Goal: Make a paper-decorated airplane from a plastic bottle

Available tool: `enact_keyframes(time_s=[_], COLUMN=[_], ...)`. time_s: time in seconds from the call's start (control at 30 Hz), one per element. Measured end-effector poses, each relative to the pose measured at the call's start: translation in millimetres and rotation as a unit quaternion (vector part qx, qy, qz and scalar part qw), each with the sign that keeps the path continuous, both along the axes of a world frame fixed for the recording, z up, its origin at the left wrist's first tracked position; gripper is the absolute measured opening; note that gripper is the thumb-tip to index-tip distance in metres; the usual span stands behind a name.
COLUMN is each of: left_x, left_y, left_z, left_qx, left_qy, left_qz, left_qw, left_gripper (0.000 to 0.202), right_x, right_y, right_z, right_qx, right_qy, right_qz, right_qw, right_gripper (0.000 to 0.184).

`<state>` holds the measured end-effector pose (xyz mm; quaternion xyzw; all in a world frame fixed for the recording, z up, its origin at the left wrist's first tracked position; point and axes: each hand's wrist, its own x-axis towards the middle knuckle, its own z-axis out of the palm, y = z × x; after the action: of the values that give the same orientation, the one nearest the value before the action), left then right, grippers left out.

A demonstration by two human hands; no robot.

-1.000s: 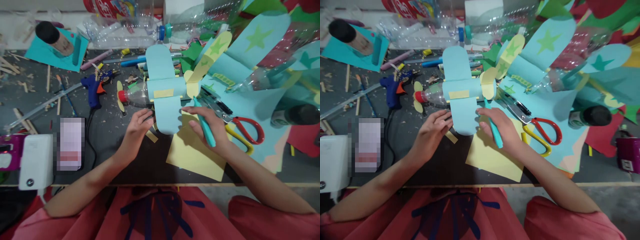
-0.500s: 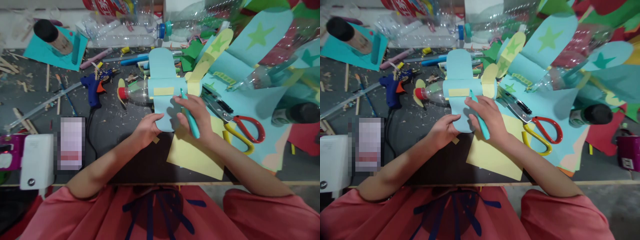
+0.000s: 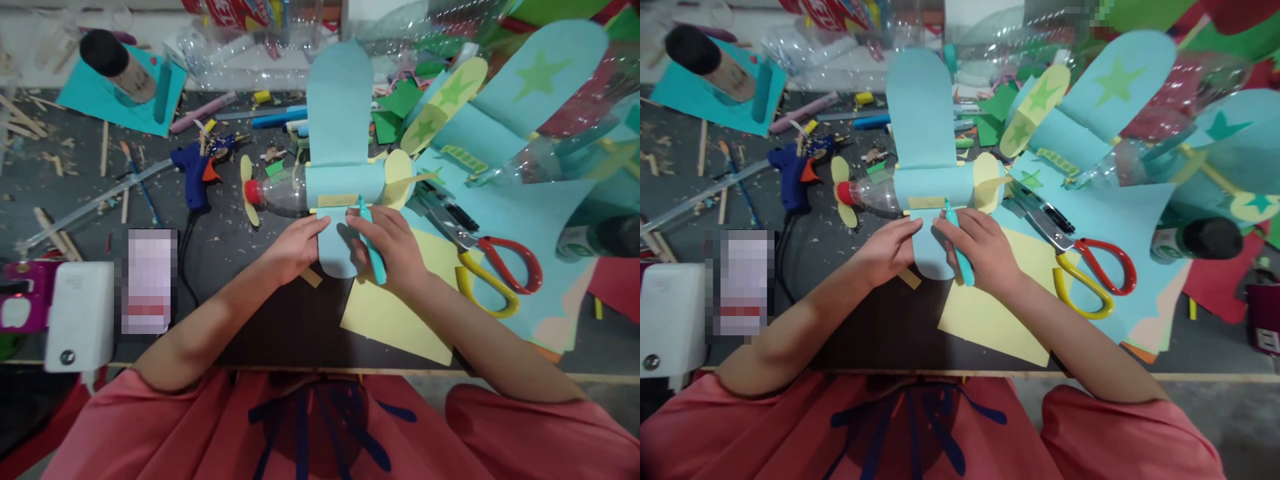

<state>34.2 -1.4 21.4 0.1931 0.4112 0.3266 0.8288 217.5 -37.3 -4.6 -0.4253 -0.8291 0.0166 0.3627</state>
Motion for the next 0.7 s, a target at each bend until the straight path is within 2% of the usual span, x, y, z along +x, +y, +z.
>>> enact_keyframes(time_s=[0.13,0.33,0.5,0.6,0.7], left_x=[0.8,4.7,3.8,-0.1,-2.6], left_y=[5.6,1.6,-2.4,-1.4,-0.8], left_z=[-2.7,-0.9,-10.6,-13.3,-10.4], left_qx=[-0.009,-0.073,-0.042,-0.015,-0.003], left_qy=[-0.014,-0.084,-0.066,-0.054,-0.045], left_qz=[0.037,-0.009,-0.029,-0.041,-0.064], left_qw=[0.999,0.994,0.997,0.998,0.997], left_gripper=[0.015,0.026,0.023,0.023,0.032], right_x=[-2.6,-3.1,2.9,5.6,3.7], right_y=[0.9,2.5,1.3,-0.3,0.2], right_z=[-2.7,-5.5,7.3,20.3,27.6], right_qx=[-0.031,-0.072,-0.076,-0.147,-0.266], right_qy=[-0.007,0.023,0.112,0.211,0.294], right_qz=[0.011,0.007,0.014,0.039,0.041], right_qw=[0.999,0.997,0.991,0.966,0.917], right_gripper=[0.039,0.041,0.023,0.017,0.018])
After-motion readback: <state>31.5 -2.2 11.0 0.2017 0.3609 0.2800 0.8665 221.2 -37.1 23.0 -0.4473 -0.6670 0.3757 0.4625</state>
